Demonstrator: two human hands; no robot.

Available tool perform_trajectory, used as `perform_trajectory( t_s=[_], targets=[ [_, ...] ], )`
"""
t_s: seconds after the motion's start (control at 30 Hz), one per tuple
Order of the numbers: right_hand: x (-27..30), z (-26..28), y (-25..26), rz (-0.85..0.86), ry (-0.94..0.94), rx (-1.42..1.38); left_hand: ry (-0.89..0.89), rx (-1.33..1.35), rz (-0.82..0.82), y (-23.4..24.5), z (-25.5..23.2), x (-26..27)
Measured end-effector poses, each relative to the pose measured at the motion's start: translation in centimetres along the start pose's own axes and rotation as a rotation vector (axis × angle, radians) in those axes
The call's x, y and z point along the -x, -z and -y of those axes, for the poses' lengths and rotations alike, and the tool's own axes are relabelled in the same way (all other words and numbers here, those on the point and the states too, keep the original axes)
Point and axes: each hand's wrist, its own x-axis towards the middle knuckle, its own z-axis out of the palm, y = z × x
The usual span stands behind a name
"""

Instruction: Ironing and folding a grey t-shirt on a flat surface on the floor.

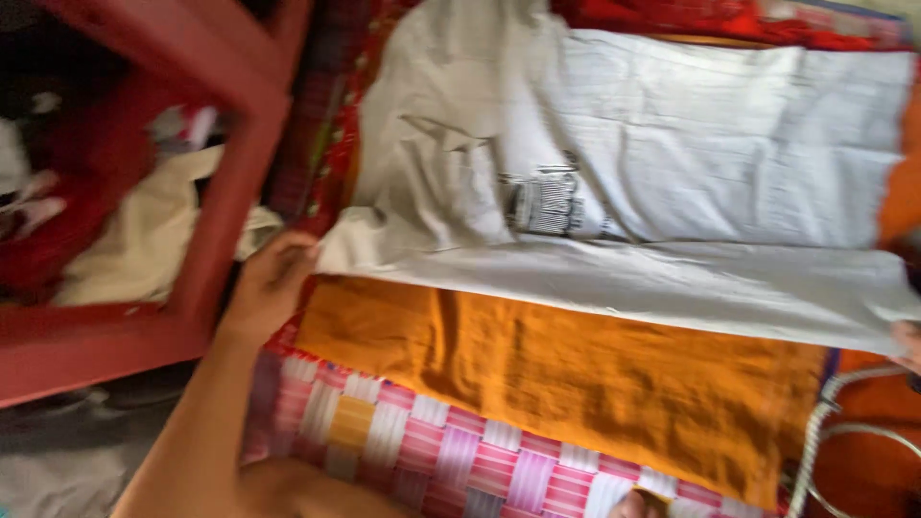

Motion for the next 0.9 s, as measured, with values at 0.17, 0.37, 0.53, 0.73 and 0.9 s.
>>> perform_trajectory(
  t_s=[0.17, 0.37, 0.53, 0.73, 0.9],
  targets=[
    [5.1, 7.3, -1.5, -0.077, 0.211, 0.434, 0.139, -0.346, 0.073, 0.1, 1.6, 1.3],
    [9.6, 21.8, -6.0, -0.190, 0.055, 0.509, 0.196, -0.688, 0.049, -0.8, 0.7, 1.2],
    [10.4, 25.0, -7.7, -0.291, 0.114, 0.685, 0.159, -0.829, 0.011, -0.9, 1.3, 1.4],
    [9.6, 21.9, -7.6, -0.255, 0.115, 0.753, -0.049, -0.977, -0.015, -0.5, 3.0, 1.6],
    [6.8, 12.5, -7.3, -0.363, 0.122, 0.789, 0.014, -0.894, -0.057, -2.4, -1.0, 1.9]
  ],
)
